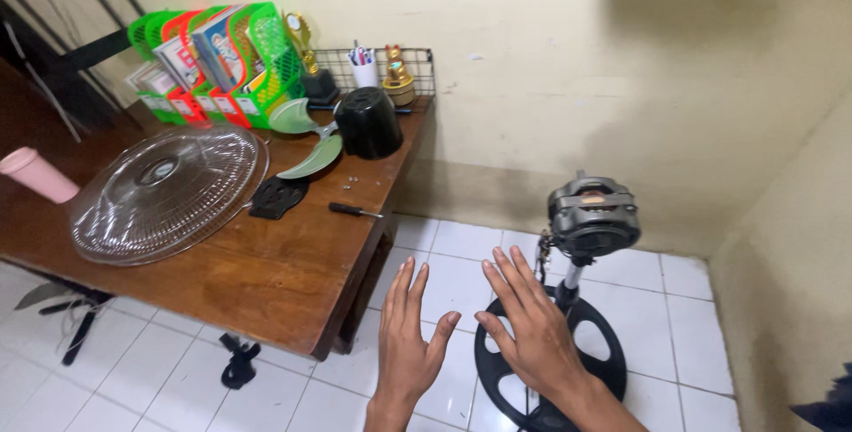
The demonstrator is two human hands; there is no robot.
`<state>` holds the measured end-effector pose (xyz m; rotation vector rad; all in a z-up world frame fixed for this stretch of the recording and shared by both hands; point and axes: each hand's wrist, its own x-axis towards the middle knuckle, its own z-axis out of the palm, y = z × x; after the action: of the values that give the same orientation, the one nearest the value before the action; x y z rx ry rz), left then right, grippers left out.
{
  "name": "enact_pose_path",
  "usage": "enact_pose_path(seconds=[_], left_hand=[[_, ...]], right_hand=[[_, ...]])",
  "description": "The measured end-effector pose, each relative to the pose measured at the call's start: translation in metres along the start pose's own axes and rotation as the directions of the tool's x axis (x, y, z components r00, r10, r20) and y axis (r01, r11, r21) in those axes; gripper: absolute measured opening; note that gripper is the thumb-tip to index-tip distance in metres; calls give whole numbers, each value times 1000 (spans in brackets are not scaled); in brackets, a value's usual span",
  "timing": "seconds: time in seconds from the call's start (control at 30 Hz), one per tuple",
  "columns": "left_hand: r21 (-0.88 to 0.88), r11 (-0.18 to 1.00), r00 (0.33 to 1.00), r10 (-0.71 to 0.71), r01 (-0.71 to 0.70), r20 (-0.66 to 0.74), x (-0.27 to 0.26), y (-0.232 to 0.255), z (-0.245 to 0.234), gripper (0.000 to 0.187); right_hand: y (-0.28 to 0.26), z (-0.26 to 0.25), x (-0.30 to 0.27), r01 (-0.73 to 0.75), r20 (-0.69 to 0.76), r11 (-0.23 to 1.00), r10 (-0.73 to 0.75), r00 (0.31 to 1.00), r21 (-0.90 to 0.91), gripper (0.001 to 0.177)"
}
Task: The person disassembles and reassembles an electric fan. They remove the rear plastic cover, place it on a table, then use a screwdriver to remove screws from the motor housing, place the screws on the table, and reattach the cover.
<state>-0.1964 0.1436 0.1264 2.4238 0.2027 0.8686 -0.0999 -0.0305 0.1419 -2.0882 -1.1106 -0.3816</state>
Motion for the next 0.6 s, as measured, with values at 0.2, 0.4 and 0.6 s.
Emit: enact_pose_path(seconds=[0.2,0.4,0.6], left_hand=[[41,996,996,-77,78,-35,13,-54,-20,72],[94,980,981,-169,177,-91,50,-125,-25,72],[247,923,955,-284,296,-85,80,-195,-19,76]], right_hand=[[-1,39,39,60,38,998,-61,997,28,63],[-3,96,94,28,85,976,-47,995,215,53],[-3,158,144,-50,173,964,4,985,260,47]])
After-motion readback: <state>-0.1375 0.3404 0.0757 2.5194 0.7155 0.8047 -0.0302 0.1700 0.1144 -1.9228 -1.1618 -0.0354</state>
